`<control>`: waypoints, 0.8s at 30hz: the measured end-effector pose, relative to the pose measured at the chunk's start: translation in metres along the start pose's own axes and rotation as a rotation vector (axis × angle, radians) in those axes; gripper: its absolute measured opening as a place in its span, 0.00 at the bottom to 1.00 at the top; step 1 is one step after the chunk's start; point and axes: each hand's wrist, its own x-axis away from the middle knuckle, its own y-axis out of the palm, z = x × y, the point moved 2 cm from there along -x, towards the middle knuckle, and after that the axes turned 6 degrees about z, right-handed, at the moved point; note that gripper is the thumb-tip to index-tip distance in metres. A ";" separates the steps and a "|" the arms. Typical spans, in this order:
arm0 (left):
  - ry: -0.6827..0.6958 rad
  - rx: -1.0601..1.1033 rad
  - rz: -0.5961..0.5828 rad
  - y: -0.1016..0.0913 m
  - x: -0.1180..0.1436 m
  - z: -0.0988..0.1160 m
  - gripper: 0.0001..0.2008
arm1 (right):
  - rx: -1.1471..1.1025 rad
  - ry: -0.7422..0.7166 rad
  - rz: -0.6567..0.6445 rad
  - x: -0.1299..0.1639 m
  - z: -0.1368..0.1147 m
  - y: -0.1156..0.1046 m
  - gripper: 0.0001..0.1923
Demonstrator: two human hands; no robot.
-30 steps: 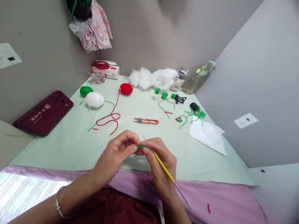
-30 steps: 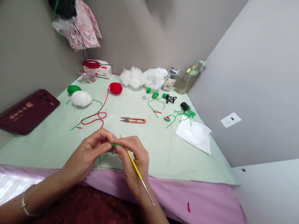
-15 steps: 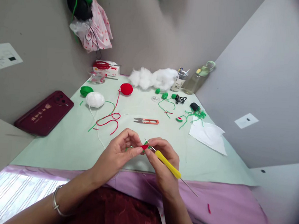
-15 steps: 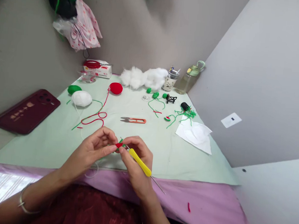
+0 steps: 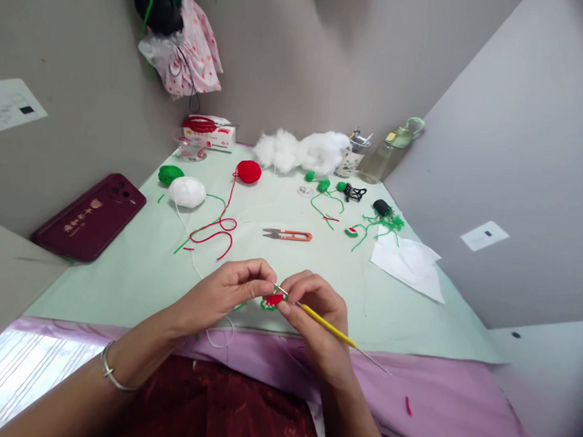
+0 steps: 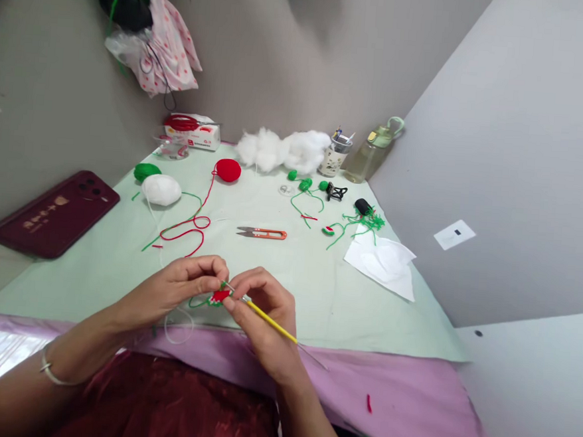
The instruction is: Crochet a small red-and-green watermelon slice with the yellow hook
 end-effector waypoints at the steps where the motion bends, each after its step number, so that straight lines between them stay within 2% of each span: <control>1: 0.015 -0.024 0.014 -0.003 0.000 0.001 0.12 | -0.039 0.008 -0.010 0.000 0.001 -0.001 0.08; 5: 0.071 -0.063 0.097 -0.012 0.000 0.006 0.10 | -0.100 -0.012 0.007 0.000 0.003 -0.006 0.08; 10: 0.001 0.010 0.022 -0.003 0.005 0.008 0.06 | -0.032 -0.061 -0.020 0.000 0.001 -0.006 0.08; 14: -0.033 0.072 -0.003 0.005 0.004 0.008 0.07 | -0.024 -0.077 -0.029 0.002 0.003 -0.007 0.09; 24: -0.080 0.040 -0.053 0.004 0.004 0.009 0.07 | -0.006 -0.056 -0.045 0.002 0.002 -0.009 0.08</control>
